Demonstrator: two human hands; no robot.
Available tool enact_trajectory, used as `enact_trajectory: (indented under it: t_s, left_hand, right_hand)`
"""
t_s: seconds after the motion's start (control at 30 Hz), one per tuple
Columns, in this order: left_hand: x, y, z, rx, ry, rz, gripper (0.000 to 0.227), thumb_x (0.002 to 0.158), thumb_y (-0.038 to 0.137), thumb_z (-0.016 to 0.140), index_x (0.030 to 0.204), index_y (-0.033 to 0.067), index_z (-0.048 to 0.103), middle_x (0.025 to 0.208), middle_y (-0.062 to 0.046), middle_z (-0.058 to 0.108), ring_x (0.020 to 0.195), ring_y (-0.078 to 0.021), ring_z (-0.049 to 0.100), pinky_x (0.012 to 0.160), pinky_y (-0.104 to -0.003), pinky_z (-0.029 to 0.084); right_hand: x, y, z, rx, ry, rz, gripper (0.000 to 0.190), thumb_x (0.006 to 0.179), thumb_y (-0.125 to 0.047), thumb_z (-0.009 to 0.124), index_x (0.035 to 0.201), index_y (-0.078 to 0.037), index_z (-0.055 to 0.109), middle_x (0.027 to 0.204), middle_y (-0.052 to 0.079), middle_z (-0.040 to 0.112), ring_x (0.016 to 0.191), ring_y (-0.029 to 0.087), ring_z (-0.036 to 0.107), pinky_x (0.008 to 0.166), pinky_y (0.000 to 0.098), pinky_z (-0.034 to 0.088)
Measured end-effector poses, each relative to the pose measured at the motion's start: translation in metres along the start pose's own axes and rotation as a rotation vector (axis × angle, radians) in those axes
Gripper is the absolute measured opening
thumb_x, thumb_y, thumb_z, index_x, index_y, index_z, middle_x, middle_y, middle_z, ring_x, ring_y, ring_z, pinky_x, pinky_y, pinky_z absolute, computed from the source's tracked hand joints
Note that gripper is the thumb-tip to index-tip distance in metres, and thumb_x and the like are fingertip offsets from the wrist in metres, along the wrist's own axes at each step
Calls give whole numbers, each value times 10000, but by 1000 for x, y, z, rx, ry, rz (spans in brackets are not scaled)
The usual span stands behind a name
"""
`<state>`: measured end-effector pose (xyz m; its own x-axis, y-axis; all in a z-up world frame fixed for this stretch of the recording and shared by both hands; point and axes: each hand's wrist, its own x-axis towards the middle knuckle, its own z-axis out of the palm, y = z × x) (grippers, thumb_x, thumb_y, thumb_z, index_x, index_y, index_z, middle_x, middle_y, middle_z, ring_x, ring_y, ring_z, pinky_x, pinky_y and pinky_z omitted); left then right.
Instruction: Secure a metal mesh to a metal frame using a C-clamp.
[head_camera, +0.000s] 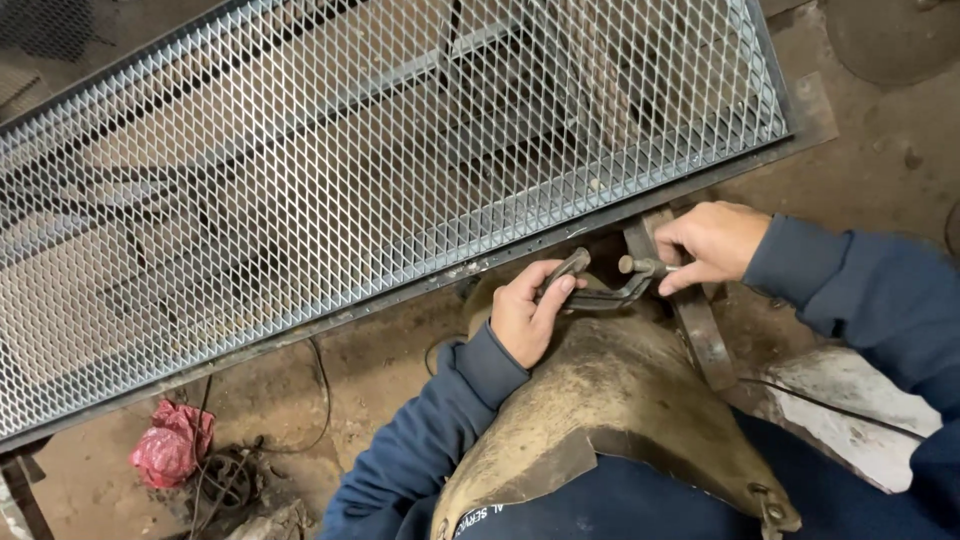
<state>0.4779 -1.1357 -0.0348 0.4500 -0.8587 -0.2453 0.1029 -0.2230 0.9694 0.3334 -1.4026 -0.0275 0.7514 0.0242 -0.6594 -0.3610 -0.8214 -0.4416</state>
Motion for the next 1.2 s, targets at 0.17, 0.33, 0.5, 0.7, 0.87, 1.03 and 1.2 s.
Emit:
enact_trajectory:
  t_s: [0.17,0.33,0.5,0.7,0.87,1.03,1.2]
  left_hand:
    - [-3,-28,5,-196,-12,-34,303,1085,182,597,1334,14,638,1103,-97,763,961,-106,705,817,-272,593]
    - [10,-97,21,-679,-6,-284,272,1108,223,518,1278,11,516,1209,-157,700,1049,-215,725,853,-345,638]
    - [32,-141,51,-955,-56,-616,387,1123,346,437,1276,1,520,1163,-227,693,1045,-332,733,871,-382,632]
    - [57,-187,83,-1033,-147,-733,514,1090,465,437,1283,-7,503,879,-156,685,872,-366,758,778,-442,641]
    - [63,-177,84,-1081,-124,-763,472,1043,538,388,1294,159,516,711,-56,606,689,-253,715,644,-395,617]
    - [65,-194,95,-1097,-45,-765,315,1048,453,386,1074,159,497,669,-2,511,532,-156,541,511,-368,523]
    - [72,-199,100,-1136,-71,-800,275,1015,440,379,920,187,431,595,52,327,452,-113,311,463,-359,409]
  right_hand:
    - [13,37,25,92,68,-332,423,810,-433,778,853,-42,623,655,130,614,576,332,602,554,448,491]
    - [24,34,-7,-85,-47,-23,395,853,-524,697,786,-141,624,575,33,590,476,228,569,502,401,522]
    - [54,7,-66,-545,100,5,415,905,-576,646,970,-166,641,646,44,683,539,194,662,564,364,559]
    - [106,-17,-89,-730,128,-91,387,736,-532,805,918,-196,748,840,20,751,838,253,756,721,407,591]
    - [132,-24,-87,-857,71,-91,371,755,-546,808,883,-201,762,832,21,756,836,239,756,728,388,590]
    - [101,-54,-97,-832,59,-109,269,781,-484,812,866,-230,785,795,-10,768,805,188,744,799,401,554]
    - [51,-50,-76,-344,347,320,470,922,-558,735,1006,-100,795,846,108,767,723,236,712,703,366,552]
